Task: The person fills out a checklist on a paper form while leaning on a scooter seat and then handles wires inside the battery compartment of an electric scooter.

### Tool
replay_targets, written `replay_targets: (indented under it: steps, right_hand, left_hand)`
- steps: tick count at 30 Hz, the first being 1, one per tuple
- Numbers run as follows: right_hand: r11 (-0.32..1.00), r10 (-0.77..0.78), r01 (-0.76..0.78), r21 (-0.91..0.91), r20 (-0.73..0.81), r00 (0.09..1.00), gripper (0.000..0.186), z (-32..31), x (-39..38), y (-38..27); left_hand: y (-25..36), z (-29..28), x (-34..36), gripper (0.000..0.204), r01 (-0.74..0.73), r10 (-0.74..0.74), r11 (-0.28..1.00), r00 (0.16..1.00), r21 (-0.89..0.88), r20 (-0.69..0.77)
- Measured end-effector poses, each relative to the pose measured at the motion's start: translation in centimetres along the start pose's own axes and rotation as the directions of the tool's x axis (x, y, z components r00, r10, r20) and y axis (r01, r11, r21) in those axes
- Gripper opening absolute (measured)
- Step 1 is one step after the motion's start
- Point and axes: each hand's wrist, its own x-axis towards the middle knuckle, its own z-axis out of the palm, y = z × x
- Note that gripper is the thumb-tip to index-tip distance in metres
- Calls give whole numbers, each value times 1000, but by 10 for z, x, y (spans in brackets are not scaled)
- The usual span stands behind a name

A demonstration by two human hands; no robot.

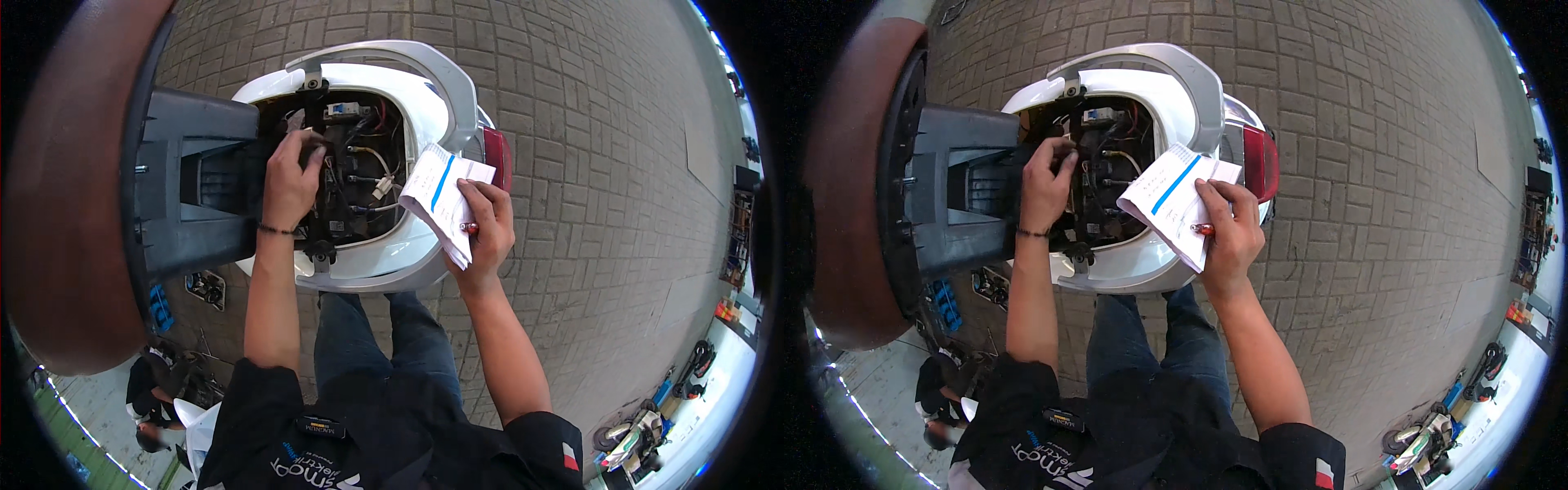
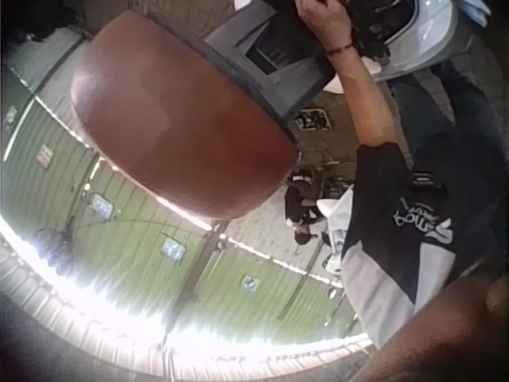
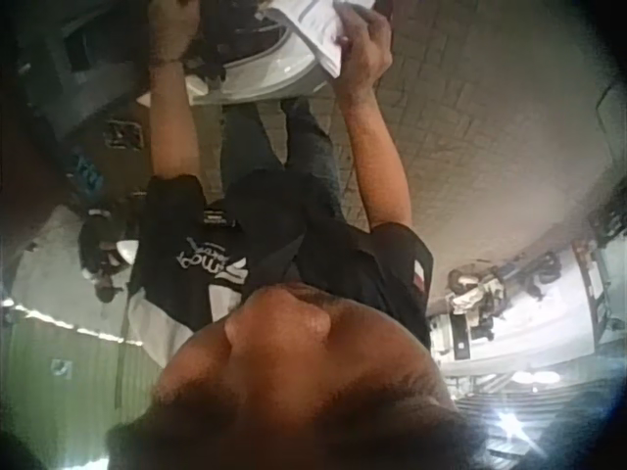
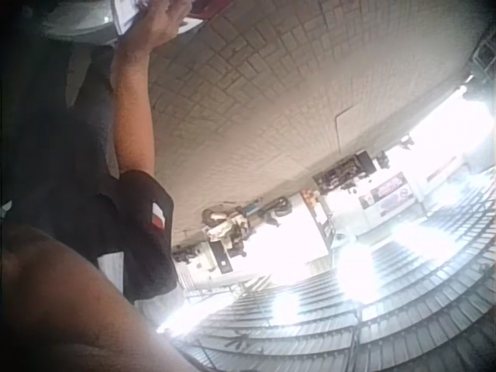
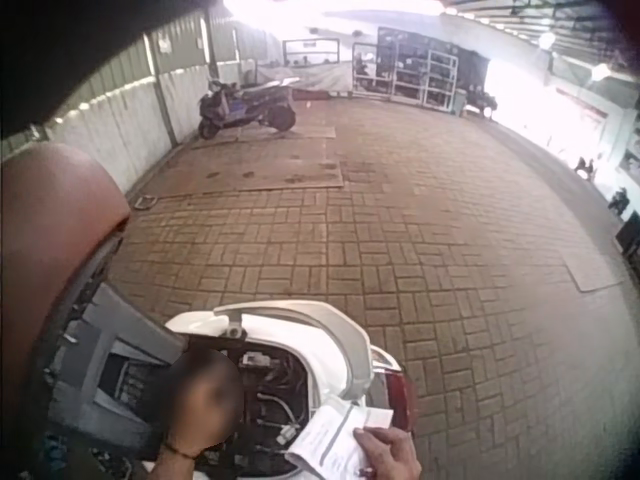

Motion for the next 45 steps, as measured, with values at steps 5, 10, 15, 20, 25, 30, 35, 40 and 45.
replay_targets:
  steps: [5, 10, 15, 20, 25, 30, 35, 40, 45]
  right_hand:
    - [999, -13, 14, -37, 19, 1000, 38, -2, 0, 1]
    - [999, -11, 12, -37, 24, 1000, 40, -2, 2, -6]
    - [998, -34, 37, -43, 70, 997, 41, -4, 1, -4]
    - [998, -30, 33, -45, 78, 996, 40, -6, 3, -8]
    - [998, -22, 24, -51, 41, 999, 43, -1, 1, -7]
    - [999, -22, 23, -43, 42, 999, 43, -2, 2, -9]
    - [999, -31, 33, -42, 62, 998, 39, -4, 1, -6]
    - [999, -20, 22, -31, 59, 998, 39, -3, 0, -4]
    - [999, -15, 17, -32, 62, 998, 39, -2, 0, -5]
  left_hand:
    - [-10, -1, -34, 17, -41, 10, 948, 995, 315, 97]
    - [-8, 14, -41, 25, 16, -20, 941, 1000, 338, 10]
    - [9, 19, -41, 33, 170, -171, 901, 985, 398, -34]
    - [-14, 16, -44, 34, 142, -153, 951, 988, 274, 16]
    - [-22, 17, -42, 22, 140, -145, 967, 989, 213, 9]
    - [-22, 16, -31, 18, 20, -2, 948, 998, 317, -58]
    - [-4, 7, -31, 24, -237, 231, 900, 971, 367, 61]
    - [-4, 0, -52, 29, -359, 292, 872, 927, 333, 234]
    - [-15, -3, -64, 27, -437, 342, 850, 883, 294, 322]
